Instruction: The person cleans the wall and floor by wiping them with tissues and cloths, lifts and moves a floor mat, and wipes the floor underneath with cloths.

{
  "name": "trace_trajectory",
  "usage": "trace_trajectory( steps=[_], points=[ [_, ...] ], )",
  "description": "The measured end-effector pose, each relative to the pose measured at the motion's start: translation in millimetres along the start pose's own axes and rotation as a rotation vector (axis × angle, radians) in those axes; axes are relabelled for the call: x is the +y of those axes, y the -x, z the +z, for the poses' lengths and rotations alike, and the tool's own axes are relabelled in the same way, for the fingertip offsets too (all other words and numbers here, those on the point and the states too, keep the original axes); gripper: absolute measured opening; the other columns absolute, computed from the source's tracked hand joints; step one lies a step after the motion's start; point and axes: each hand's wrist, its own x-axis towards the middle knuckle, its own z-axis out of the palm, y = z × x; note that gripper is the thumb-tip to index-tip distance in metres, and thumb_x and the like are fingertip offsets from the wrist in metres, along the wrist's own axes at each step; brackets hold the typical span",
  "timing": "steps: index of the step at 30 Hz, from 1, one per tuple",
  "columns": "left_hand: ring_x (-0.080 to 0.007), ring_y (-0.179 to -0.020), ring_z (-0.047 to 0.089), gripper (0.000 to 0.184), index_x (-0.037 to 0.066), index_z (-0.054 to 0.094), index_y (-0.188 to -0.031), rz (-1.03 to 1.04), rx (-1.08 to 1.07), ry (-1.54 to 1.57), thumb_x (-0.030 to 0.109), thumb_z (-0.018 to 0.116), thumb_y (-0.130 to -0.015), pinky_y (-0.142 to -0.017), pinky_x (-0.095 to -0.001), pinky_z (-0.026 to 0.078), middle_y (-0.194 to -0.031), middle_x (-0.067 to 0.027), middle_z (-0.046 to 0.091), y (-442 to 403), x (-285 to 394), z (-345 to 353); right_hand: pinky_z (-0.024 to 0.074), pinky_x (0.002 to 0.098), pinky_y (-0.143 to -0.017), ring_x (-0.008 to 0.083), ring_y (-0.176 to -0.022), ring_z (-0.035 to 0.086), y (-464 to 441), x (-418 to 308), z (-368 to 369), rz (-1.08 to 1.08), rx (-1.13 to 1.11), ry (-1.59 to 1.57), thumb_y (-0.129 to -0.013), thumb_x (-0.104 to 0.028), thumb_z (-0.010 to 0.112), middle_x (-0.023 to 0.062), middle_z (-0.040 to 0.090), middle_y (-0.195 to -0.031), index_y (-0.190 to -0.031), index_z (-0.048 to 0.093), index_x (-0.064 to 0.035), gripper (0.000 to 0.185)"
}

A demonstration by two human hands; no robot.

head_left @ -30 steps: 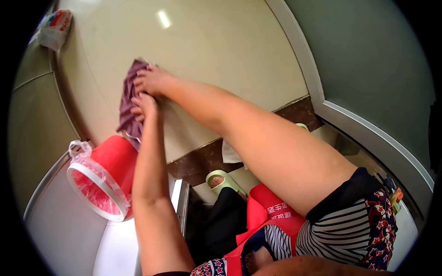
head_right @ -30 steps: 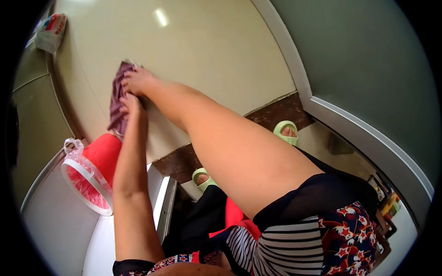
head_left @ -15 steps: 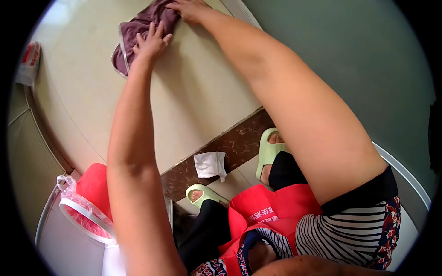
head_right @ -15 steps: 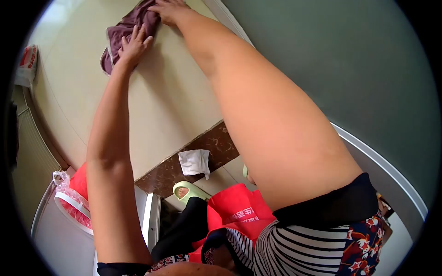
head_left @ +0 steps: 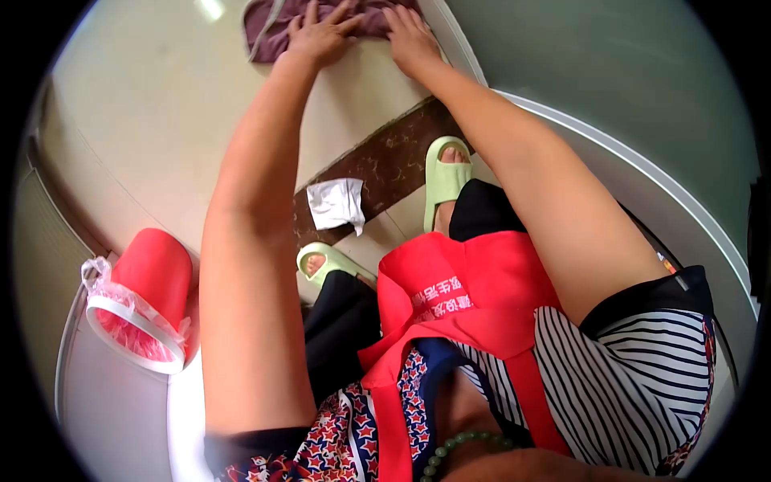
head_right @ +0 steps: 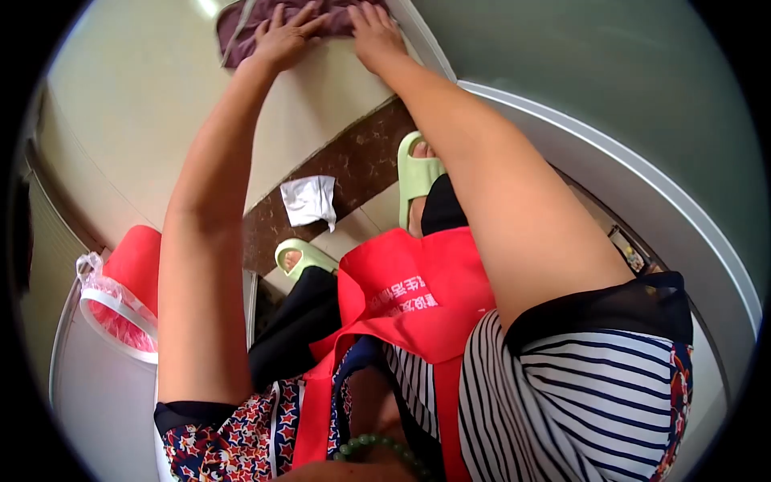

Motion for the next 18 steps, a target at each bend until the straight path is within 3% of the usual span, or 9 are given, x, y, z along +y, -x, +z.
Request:
trace_trajectory(
  steps=[1,2,3,6,8,10,13,16,18],
  points=[
    [-0.0398,-0.139,0.01,0.05,0.036,0.035,-0.139,0.048,-0.059,-0.014,0.047,0.042,-0.091,-0.106,-0.0599,0.015,-0.152,0.0012,0.018,7,15,-3,0.0243,0.0439,-0.109,0.0288,-0.135,0.028,17,-2,-2,0.018,0.003,-0.003,-0.09,-0.021,0.044,0.0077,0.032,-0.146,-0.138,0.036,-0.0195,0.049],
    [-0.0385,-0.139,0.011,0.051,0.035,0.034,-0.14,0.085,-0.122,-0.01,0.044,0.044,-0.09,-0.108,-0.0559,0.017,-0.152,-0.0009,0.019,22,34,-7,0.0258,0.0421,-0.108,0.0305,-0.133,0.029,52,0,-9,0.06,-0.041,0.014,-0.09,-0.021,0.045,0.0107,0.034,-0.144,-0.137,0.037,-0.0146,0.048],
    [-0.0345,-0.14,0.007,0.047,0.04,0.035,-0.138,0.099,-0.089,-0.052,0.047,0.041,-0.092,-0.108,-0.0586,0.012,-0.153,0.0096,0.015,19,43,19,0.0273,0.0403,-0.107,0.0323,-0.132,0.031,82,7,-16,0.098,-0.074,0.035,-0.09,-0.022,0.045,0.0138,0.035,-0.142,-0.135,0.037,-0.0096,0.048],
    [-0.0293,-0.141,0.006,0.041,0.041,0.044,-0.133,0.166,-0.074,0.03,0.044,0.041,-0.092,-0.109,-0.0568,0.008,-0.151,0.0126,0.019,21,82,46,0.0366,0.0423,-0.101,0.0345,-0.121,0.043,123,31,-15,0.03,0.013,0.062,-0.08,-0.013,0.054,0.0155,0.046,-0.131,-0.125,0.048,-0.008,0.045],
    [-0.0279,-0.141,0.01,0.04,0.039,0.048,-0.13,0.173,0.005,0.076,0.041,0.043,-0.091,-0.107,-0.0576,0.012,-0.149,0.0125,0.025,22,86,58,0.0433,0.042,-0.093,0.0328,-0.108,0.051,117,32,-23,-0.043,0.094,0.046,-0.074,-0.007,0.055,0.0138,0.055,-0.116,-0.111,0.054,-0.0073,0.037],
    [-0.0253,-0.139,0.018,0.035,0.039,0.054,-0.124,0.222,0.063,0.062,0.04,0.045,-0.09,-0.106,-0.0558,0.016,-0.145,0.014,0.034,21,82,71,0.0454,0.044,-0.084,0.0344,-0.095,0.054,108,27,-32,-0.042,0.031,0.012,-0.07,-0.005,0.056,0.0116,0.056,-0.098,-0.097,0.055,-0.0084,0.027],
    [-0.0152,-0.132,0.033,0.027,0.036,0.064,-0.11,0.244,0.22,0.134,0.038,0.054,-0.085,-0.103,-0.0483,0.023,-0.133,0.0159,0.049,32,75,97,0.0446,0.0437,-0.085,0.0353,-0.095,0.055,101,22,-36,-0.016,-0.065,0.02,-0.069,-0.007,0.057,0.0119,0.06,-0.098,-0.098,0.055,-0.0096,0.03],
    [-0.0139,-0.127,0.038,0.026,0.032,0.067,-0.105,0.279,0.215,0.213,0.037,0.057,-0.082,-0.101,-0.0454,0.026,-0.127,0.0157,0.054,58,57,114,0.0454,0.0434,-0.084,0.0349,-0.094,0.057,95,3,-40,-0.061,-0.191,0.052,-0.07,-0.01,0.059,0.0128,0.06,-0.099,-0.101,0.056,-0.0116,0.032],
    [-0.0156,-0.115,0.048,0.023,0.024,0.071,-0.095,0.314,0.296,0.294,0.03,0.066,-0.074,-0.091,-0.0419,0.037,-0.117,0.0124,0.061,80,42,116,0.0459,0.0435,-0.083,0.0344,-0.094,0.057,94,-21,-42,-0.083,-0.289,0.065,-0.07,-0.01,0.059,0.013,0.06,-0.099,-0.103,0.056,-0.0126,0.033]
  ],
)
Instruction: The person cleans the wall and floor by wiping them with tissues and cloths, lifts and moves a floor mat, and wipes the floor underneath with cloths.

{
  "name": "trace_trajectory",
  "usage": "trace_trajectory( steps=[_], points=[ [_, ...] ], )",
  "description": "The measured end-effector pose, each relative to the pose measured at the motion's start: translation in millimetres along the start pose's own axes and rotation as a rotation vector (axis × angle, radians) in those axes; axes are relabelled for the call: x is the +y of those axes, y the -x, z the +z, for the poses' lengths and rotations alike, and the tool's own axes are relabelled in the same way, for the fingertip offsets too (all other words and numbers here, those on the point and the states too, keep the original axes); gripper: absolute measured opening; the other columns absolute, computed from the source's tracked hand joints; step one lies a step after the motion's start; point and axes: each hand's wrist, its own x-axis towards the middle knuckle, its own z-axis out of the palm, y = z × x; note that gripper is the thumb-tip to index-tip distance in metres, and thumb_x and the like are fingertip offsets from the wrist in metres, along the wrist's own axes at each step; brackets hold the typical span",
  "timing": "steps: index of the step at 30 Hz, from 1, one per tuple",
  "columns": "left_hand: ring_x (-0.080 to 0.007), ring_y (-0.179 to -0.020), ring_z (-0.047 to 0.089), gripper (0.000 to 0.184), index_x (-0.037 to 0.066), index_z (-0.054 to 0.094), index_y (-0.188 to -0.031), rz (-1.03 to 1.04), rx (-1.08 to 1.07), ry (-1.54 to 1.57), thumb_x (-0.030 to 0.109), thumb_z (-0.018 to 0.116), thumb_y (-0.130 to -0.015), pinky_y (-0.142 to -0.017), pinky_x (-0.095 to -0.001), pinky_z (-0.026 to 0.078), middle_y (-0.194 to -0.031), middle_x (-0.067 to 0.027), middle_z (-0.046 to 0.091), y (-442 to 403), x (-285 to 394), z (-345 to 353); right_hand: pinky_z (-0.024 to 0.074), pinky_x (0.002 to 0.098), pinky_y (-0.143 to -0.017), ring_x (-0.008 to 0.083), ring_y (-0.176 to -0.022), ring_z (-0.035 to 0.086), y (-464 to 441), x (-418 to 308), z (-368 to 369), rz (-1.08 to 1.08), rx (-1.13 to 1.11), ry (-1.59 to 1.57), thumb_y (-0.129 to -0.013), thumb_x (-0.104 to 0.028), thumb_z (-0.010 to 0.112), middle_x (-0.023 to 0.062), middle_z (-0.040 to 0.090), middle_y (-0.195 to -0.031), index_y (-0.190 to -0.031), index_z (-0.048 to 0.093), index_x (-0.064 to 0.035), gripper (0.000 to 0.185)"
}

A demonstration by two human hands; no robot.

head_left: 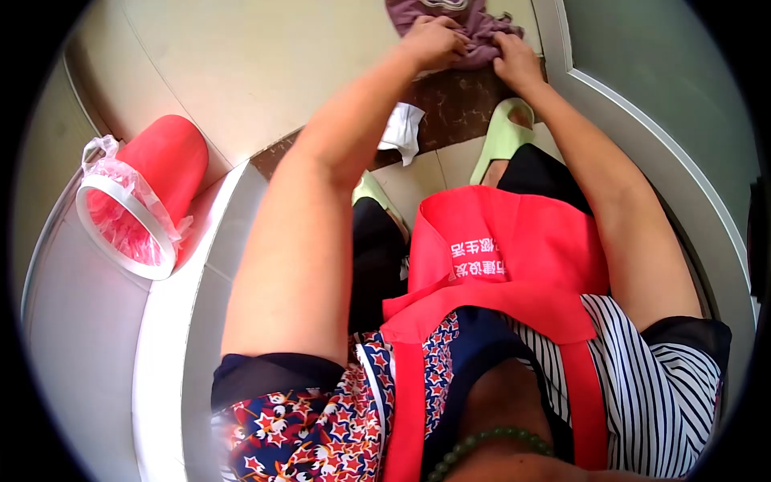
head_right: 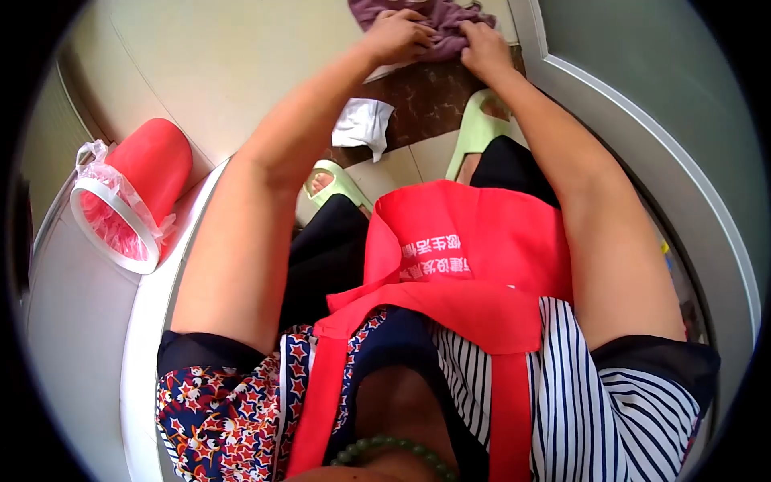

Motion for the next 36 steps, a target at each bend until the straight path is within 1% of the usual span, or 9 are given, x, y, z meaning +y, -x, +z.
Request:
trace_trajectory(
  steps=[14,21,23,25,27,30,31,35,36],
  points=[
    [-0.0221,-0.087,0.059,0.007,0.014,0.066,-0.065,-0.192,-0.026,0.147,0.011,0.068,-0.059,-0.075,-0.035,0.048,-0.079,0.0005,0.065,199,-76,-43,0.0482,0.0438,-0.08,0.0359,-0.091,0.058,-5,-187,91,-0.257,-0.184,-0.308,-0.07,-0.013,0.066,0.017,0.056,-0.096,-0.107,0.058,-0.0188,0.038],
    [-0.0255,-0.07,0.057,0.007,0.017,0.063,-0.055,-0.415,-0.51,-0.254,0.014,0.069,-0.058,-0.064,-0.0383,0.045,-0.066,-0.0064,0.061,302,-108,-72,0.0485,0.0451,-0.076,0.0366,-0.087,0.058,-5,-322,136,-0.277,-0.198,-0.503,-0.071,-0.016,0.063,0.016,0.058,-0.095,-0.096,0.063,-0.0171,0.024],
    [-0.0262,-0.07,0.058,0.004,0.017,0.066,-0.058,-0.521,-0.639,-0.453,0.014,0.069,-0.059,-0.064,-0.0384,0.046,-0.067,-0.0107,0.062,346,-126,-53,0.0497,0.0423,-0.078,0.0309,-0.087,0.062,-18,-348,154,-0.353,-0.266,-0.702,-0.063,-0.021,0.072,0.0108,0.065,-0.086,-0.091,0.066,-0.0185,0.029],
    [-0.0271,-0.07,0.061,0.002,0.014,0.069,-0.063,-0.661,-0.394,-0.294,0.013,0.068,-0.06,-0.067,-0.0377,0.047,-0.07,-0.0132,0.065,393,-187,-31,0.0513,0.0368,-0.077,0.0273,-0.085,0.064,-47,-356,138,-0.403,-0.58,-0.675,-0.053,-0.022,0.081,0.0092,0.068,-0.088,-0.089,0.068,-0.0149,0.039],
    [-0.0269,-0.069,0.064,0.013,0.009,0.07,-0.072,-0.759,-0.706,-0.175,0.014,0.068,-0.061,-0.069,-0.037,0.05,-0.073,-0.0145,0.066,317,-136,-116,0.0512,0.0339,-0.076,0.0239,-0.083,0.064,-63,-336,97,-0.361,-0.566,-0.843,-0.056,-0.022,0.078,0.0089,0.067,-0.087,-0.09,0.067,-0.0139,0.037],
    [-0.0267,-0.061,0.06,0.016,0.006,0.068,-0.068,-0.915,-0.487,-0.019,0.021,0.064,-0.066,-0.059,-0.037,0.048,-0.069,-0.0169,0.063,219,-91,-189,0.0509,0.0321,-0.073,0.0206,-0.078,0.063,-83,-261,22,-0.496,-0.397,-1.092,-0.064,-0.02,0.072,0.0099,0.066,-0.085,-0.09,0.067,-0.0108,0.027],
    [-0.0248,-0.055,0.057,0.021,0.003,0.067,-0.069,-0.639,-0.517,-0.133,0.024,0.062,-0.07,-0.056,-0.038,0.046,-0.067,-0.0185,0.061,207,-103,-191,0.05,0.0323,-0.075,0.021,-0.081,0.062,-88,-244,5,-0.542,-0.351,-1.164,-0.068,-0.016,0.069,0.0094,0.065,-0.086,-0.09,0.065,-0.0082,0.024],
    [-0.0254,-0.055,0.057,0.023,0.003,0.067,-0.083,-0.69,-0.065,0.122,0.025,0.058,-0.082,-0.057,-0.0381,0.047,-0.066,-0.0167,0.062,73,-21,-205,0.0426,0.0367,-0.09,0.0299,-0.103,0.053,-77,-122,-45,-0.516,0.165,-0.752,-0.067,-0.017,0.066,0.0142,0.055,-0.108,-0.095,0.058,-0.0057,0.031],
    [-0.0321,-0.062,0.061,0.024,0.004,0.066,-0.086,-0.271,0.094,0.024,0.026,0.059,-0.081,-0.062,-0.041,0.049,-0.071,-0.0187,0.063,52,19,-222,0.0411,0.0365,-0.092,0.0308,-0.108,0.051,-69,-89,-39,-0.441,0.16,-0.648,-0.069,-0.022,0.067,0.0141,0.053,-0.115,-0.096,0.057,-0.0059,0.033]
  ],
)
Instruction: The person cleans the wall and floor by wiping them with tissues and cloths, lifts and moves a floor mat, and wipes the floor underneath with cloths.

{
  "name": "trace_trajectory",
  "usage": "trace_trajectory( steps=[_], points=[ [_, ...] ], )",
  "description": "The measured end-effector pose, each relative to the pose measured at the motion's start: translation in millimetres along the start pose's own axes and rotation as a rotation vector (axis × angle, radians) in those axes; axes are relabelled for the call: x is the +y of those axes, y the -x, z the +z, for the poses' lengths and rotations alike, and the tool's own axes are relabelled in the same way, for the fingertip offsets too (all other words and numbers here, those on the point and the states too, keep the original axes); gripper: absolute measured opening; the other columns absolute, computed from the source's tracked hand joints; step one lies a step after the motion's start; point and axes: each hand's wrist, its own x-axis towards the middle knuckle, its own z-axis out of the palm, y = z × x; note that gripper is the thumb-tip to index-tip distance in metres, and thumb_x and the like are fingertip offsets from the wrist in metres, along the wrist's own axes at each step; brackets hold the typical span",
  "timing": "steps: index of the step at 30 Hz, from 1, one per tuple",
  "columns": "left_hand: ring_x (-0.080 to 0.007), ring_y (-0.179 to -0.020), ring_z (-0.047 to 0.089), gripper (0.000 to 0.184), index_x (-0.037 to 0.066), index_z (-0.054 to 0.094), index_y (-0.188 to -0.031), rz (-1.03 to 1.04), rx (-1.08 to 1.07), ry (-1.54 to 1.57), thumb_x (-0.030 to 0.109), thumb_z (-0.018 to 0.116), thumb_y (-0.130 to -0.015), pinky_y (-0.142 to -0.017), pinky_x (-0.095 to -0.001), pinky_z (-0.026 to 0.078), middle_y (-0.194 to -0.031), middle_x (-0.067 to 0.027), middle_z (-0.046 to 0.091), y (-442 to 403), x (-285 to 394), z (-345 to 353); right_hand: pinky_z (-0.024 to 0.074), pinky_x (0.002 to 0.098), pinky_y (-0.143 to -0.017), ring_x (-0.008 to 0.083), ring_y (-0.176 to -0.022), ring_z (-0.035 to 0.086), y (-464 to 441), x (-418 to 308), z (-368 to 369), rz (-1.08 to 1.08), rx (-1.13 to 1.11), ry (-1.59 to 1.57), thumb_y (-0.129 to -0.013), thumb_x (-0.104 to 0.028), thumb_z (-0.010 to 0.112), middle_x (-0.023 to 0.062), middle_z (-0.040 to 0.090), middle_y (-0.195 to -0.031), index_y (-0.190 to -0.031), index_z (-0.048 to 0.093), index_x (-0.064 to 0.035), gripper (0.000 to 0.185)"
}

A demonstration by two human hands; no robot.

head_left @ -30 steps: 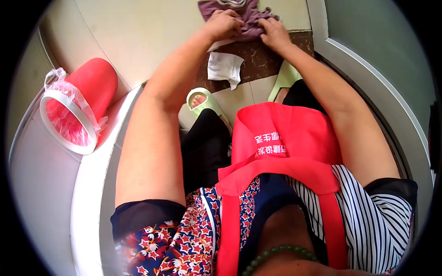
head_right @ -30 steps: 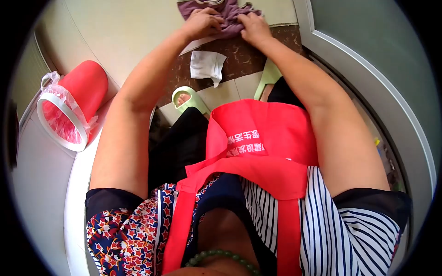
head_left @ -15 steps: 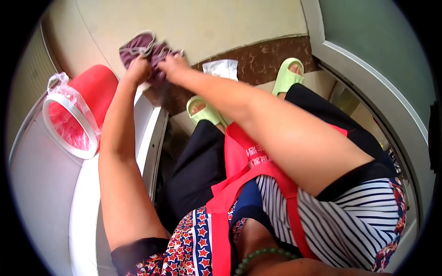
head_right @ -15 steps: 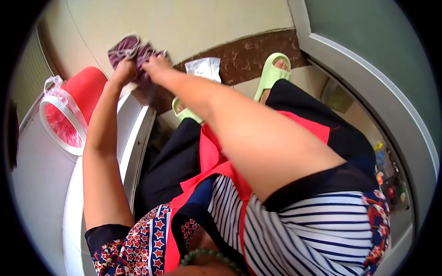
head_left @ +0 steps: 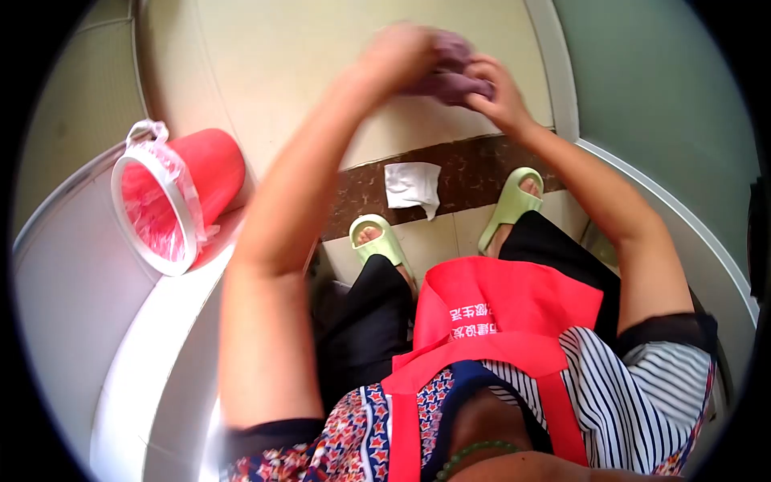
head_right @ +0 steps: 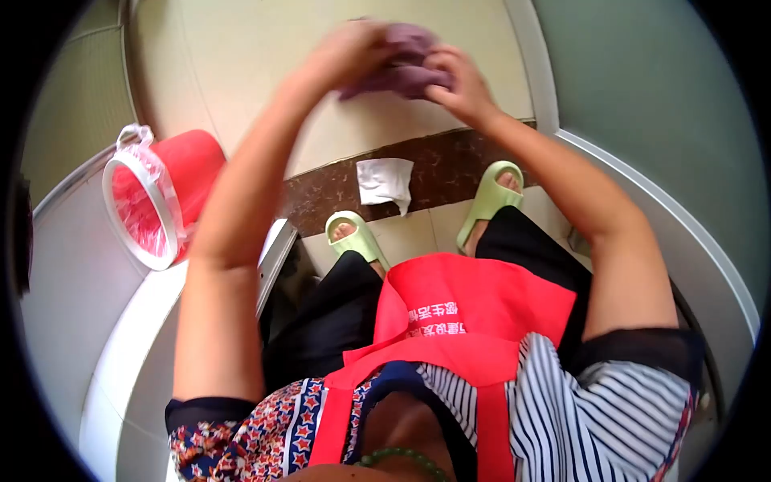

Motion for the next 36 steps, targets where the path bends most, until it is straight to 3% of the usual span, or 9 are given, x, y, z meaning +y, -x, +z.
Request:
trace_trajectory(
  steps=[1,2,5,9,18,22,25,26,36],
  points=[
    [-0.0345,-0.078,0.062,0.023,0.006,0.067,-0.088,-0.1,-0.084,-0.018,0.026,0.059,-0.081,-0.07,-0.0424,0.049,-0.082,-0.0189,0.064,-36,-11,49,0.0387,0.0395,-0.095,0.032,-0.112,0.048,25,22,-9,0.107,-0.066,0.166,-0.071,-0.027,0.068,0.0137,0.048,-0.124,-0.1,0.055,-0.0066,0.038],
    [-0.0351,-0.093,0.06,0.023,0.012,0.067,-0.095,0.19,0.159,-0.009,0.028,0.061,-0.079,-0.08,-0.0412,0.048,-0.106,-0.0177,0.061,-53,-16,93,0.0363,0.0426,-0.097,0.0332,-0.116,0.045,46,37,-16,0.211,-0.131,0.337,-0.072,-0.032,0.069,0.0133,0.043,-0.133,-0.104,0.054,-0.0073,0.043],
    [-0.0334,-0.136,0.019,0.042,0.034,0.05,-0.128,-0.206,-0.023,-0.024,0.041,0.052,-0.086,-0.102,-0.0595,0.024,-0.141,-0.0009,0.037,-85,11,170,0.0219,0.0557,-0.103,0.0385,-0.129,0.03,68,59,-16,0.342,-0.102,0.635,-0.076,-0.043,0.067,0.0088,0.02,-0.15,-0.132,0.035,-0.0128,0.071],
    [-0.0334,-0.137,0.021,0.047,0.03,0.046,-0.133,-0.168,0.176,-0.214,0.036,0.052,-0.087,-0.107,-0.0522,0.018,-0.146,-0.0005,0.031,-71,-13,222,0.0158,0.0576,-0.105,0.0471,-0.132,0.021,76,77,34,0.398,-0.111,0.622,-0.086,-0.036,0.056,0.0084,0.017,-0.152,-0.147,0.011,-0.0153,0.078],
    [-0.0267,-0.141,0.011,0.053,0.046,0.035,-0.136,-0.224,0.036,-0.419,0.038,0.05,-0.086,-0.112,-0.0441,0.013,-0.151,0.0072,0.023,-66,-80,162,0.0089,0.0599,-0.105,0.0435,-0.134,0.018,2,64,120,0.437,0.169,0.675,-0.088,-0.055,0.039,0.0094,0.013,-0.153,-0.146,0.016,-0.0109,0.077],
    [-0.0356,-0.133,0.025,0.057,0.035,0.042,-0.134,-0.311,0.175,-0.373,0.032,0.061,-0.08,-0.107,-0.0472,0.026,-0.145,-0.0048,0.031,-27,-128,110,0.0073,0.0589,-0.107,0.0428,-0.135,0.017,-64,54,151,0.254,0.036,0.664,-0.089,-0.045,0.042,0.009,0.012,-0.153,-0.146,0.017,-0.0089,0.071],
    [-0.0369,-0.14,0.011,0.066,0.032,0.024,-0.144,-0.602,-0.02,-0.3,0.036,0.053,-0.085,-0.111,-0.0474,0.018,-0.153,-0.01,0.016,-1,-159,68,0.0127,0.0546,-0.108,0.0355,-0.136,0.02,-116,41,186,0.118,-0.06,0.741,-0.087,-0.031,0.046,0.0041,0.014,-0.153,-0.145,0.021,-0.0136,0.065],
    [-0.037,-0.14,0.011,0.071,0.032,0.02,-0.145,-0.685,-0.027,-0.303,0.039,0.054,-0.084,-0.111,-0.0471,0.018,-0.153,-0.0105,0.015,11,-172,61,0.0142,0.0531,-0.109,0.0372,-0.136,0.02,-137,3,186,0.17,-0.169,0.633,-0.085,-0.027,0.047,0.0138,0.017,-0.151,-0.144,0.023,-0.0087,0.066],
    [-0.0399,-0.139,0.005,0.066,0.03,0.021,-0.144,-1.131,0.09,-0.142,0.04,0.049,-0.086,-0.111,-0.0524,0.017,-0.154,-0.0058,0.003,156,-269,40,0.0083,0.0508,-0.112,0.0312,-0.141,0.012,-191,-101,292,-0.061,-0.601,0.433,-0.085,-0.034,0.051,0.0064,0.016,-0.153,-0.145,0.021,-0.0109,0.071]
  ],
)
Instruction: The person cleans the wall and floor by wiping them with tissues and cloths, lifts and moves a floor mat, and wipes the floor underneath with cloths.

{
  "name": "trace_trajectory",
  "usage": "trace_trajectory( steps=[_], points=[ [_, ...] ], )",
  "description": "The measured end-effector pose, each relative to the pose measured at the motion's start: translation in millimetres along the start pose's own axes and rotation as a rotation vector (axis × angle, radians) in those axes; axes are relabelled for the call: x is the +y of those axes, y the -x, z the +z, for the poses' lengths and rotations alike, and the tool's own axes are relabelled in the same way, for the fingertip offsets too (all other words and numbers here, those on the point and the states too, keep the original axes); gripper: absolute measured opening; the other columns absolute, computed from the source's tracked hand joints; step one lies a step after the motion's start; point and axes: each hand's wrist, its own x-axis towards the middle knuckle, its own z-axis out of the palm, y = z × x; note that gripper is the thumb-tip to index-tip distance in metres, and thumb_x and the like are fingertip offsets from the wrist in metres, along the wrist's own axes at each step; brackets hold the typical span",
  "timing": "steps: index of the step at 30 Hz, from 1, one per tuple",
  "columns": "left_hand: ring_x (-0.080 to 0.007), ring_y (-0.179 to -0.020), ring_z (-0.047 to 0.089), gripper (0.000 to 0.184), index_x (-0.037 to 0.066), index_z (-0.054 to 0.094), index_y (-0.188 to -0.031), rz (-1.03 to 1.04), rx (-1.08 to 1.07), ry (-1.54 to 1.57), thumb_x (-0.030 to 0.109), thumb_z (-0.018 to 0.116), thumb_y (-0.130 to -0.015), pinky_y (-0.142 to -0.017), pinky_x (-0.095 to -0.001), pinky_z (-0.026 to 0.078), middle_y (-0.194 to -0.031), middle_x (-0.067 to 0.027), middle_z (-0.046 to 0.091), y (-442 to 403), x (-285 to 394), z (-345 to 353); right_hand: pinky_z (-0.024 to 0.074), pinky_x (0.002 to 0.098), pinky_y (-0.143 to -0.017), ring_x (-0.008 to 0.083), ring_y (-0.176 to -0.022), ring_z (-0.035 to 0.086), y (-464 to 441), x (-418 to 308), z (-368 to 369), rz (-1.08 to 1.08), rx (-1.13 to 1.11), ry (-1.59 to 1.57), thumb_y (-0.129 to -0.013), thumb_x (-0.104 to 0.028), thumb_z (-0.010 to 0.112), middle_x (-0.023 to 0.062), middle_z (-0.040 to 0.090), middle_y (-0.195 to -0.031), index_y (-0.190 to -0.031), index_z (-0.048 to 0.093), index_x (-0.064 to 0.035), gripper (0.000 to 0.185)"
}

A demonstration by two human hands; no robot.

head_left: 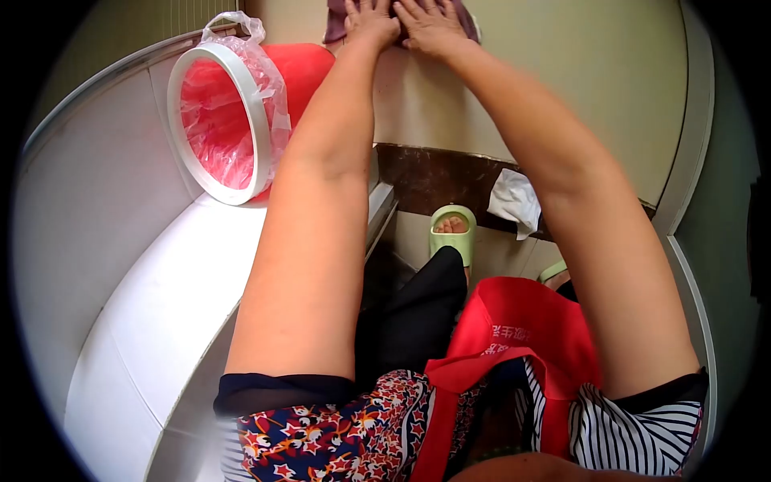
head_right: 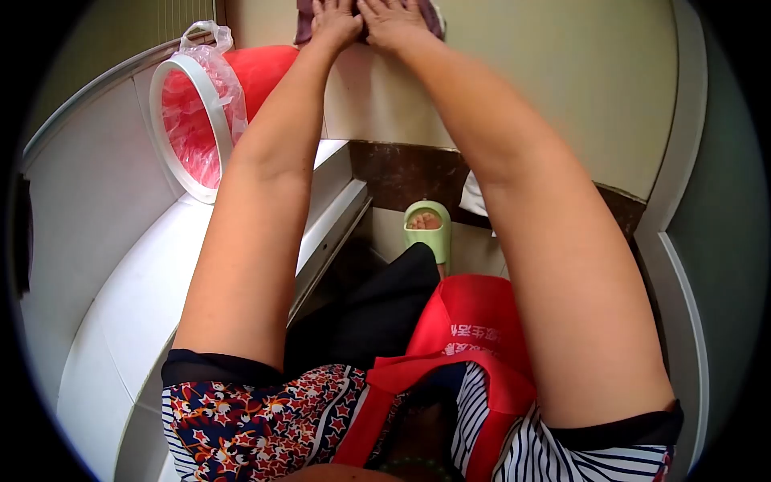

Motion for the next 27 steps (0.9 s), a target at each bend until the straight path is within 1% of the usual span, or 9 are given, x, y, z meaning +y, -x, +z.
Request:
trace_trajectory(
  steps=[3,4,6,10,16,21,22,23,27],
  points=[
    [-0.04,-0.139,0.006,0.069,0.024,0.02,-0.145,-0.093,0.068,0.035,0.04,0.048,-0.084,-0.112,-0.0499,0.014,-0.153,-0.0065,0.006,-3,-17,18,0.0081,0.0486,-0.113,0.0273,-0.141,0.013,-8,-11,26,-0.047,0.03,0.029,-0.086,-0.027,0.049,0.0044,0.017,-0.153,-0.145,0.023,-0.0107,0.066],
    [-0.0391,-0.138,0.01,0.069,0.02,0.02,-0.143,0.104,-0.031,-0.406,0.038,0.049,-0.084,-0.113,-0.0466,0.015,-0.152,-0.0108,0.009,-3,-21,20,0.0087,0.0482,-0.113,0.0268,-0.14,0.014,-4,-11,28,-0.074,0.042,0.016,-0.086,-0.025,0.049,0.0044,0.018,-0.152,-0.144,0.024,-0.0098,0.065],
    [-0.0379,-0.137,0.014,0.065,0.016,0.029,-0.14,-0.07,0.117,0.035,0.034,0.053,-0.082,-0.113,-0.0452,0.017,-0.149,-0.0141,0.01,22,-21,23,0.0133,0.0495,-0.111,0.029,-0.139,0.017,11,-10,34,-0.155,0.026,0.017,-0.084,-0.024,0.05,0.0036,0.022,-0.151,-0.141,0.031,-0.0149,0.061],
    [-0.0456,-0.124,0.032,0.061,0.024,0.04,-0.133,-0.024,0.038,-0.097,0.029,0.061,-0.076,-0.103,-0.0482,0.031,-0.142,-0.0184,0.029,66,-31,33,0.0188,0.0484,-0.109,0.0257,-0.136,0.024,51,-15,65,-0.272,0.045,0.15,-0.086,-0.024,0.048,0.0012,0.024,-0.15,-0.14,0.032,-0.0136,0.057],
    [-0.0527,-0.113,0.039,0.053,0.007,0.041,-0.123,0.081,-0.058,-0.212,0.027,0.061,-0.078,-0.095,-0.0518,0.039,-0.128,-0.0281,0.037,139,-47,74,0.0228,0.0398,-0.107,0.0177,-0.131,0.033,129,-47,118,-0.301,0.13,0.047,-0.085,-0.017,0.043,0.0002,0.042,-0.14,-0.126,0.051,-0.0107,0.042],
    [-0.0409,-0.104,0.056,0.04,0.006,0.055,-0.113,-0.02,-0.382,-0.221,0.018,0.061,-0.075,-0.086,-0.0464,0.046,-0.117,-0.0274,0.052,150,-45,63,0.0385,0.0419,-0.094,0.0265,-0.113,0.051,133,-52,108,-0.28,-0.006,-0.35,-0.077,-0.011,0.052,0.0067,0.059,-0.115,-0.106,0.061,-0.0118,0.03],
    [-0.0342,-0.099,0.06,0.03,0.005,0.063,-0.099,0.203,-0.486,-0.337,0.018,0.063,-0.072,-0.084,-0.0418,0.048,-0.101,-0.0227,0.062,123,-52,69,0.0435,0.043,-0.088,0.0313,-0.104,0.057,123,-47,90,-0.233,-0.173,-0.396,-0.075,-0.01,0.055,0.0103,0.063,-0.107,-0.1,0.063,-0.0111,0.027],
    [-0.035,-0.093,0.061,0.027,0.007,0.065,-0.093,0.417,-0.235,-0.116,0.02,0.065,-0.069,-0.079,-0.0417,0.049,-0.092,-0.0204,0.064,125,-37,46,0.0482,0.0449,-0.076,0.0385,-0.09,0.06,125,-39,83,-0.174,0.071,-0.53,-0.072,-0.009,0.055,0.0167,0.064,-0.095,-0.093,0.064,-0.0085,0.023],
    [-0.028,-0.071,0.066,0.022,0.006,0.068,-0.08,0.399,-0.361,-0.161,0.025,0.069,-0.068,-0.064,-0.039,0.054,-0.076,-0.0148,0.066,120,79,-30,0.0519,0.0312,-0.073,0.0183,-0.082,0.063,150,32,-9,0.116,-0.138,-1.018,-0.085,-0.003,0.046,0.0097,0.067,-0.093,-0.112,0.061,-0.0069,0.031]
  ],
)
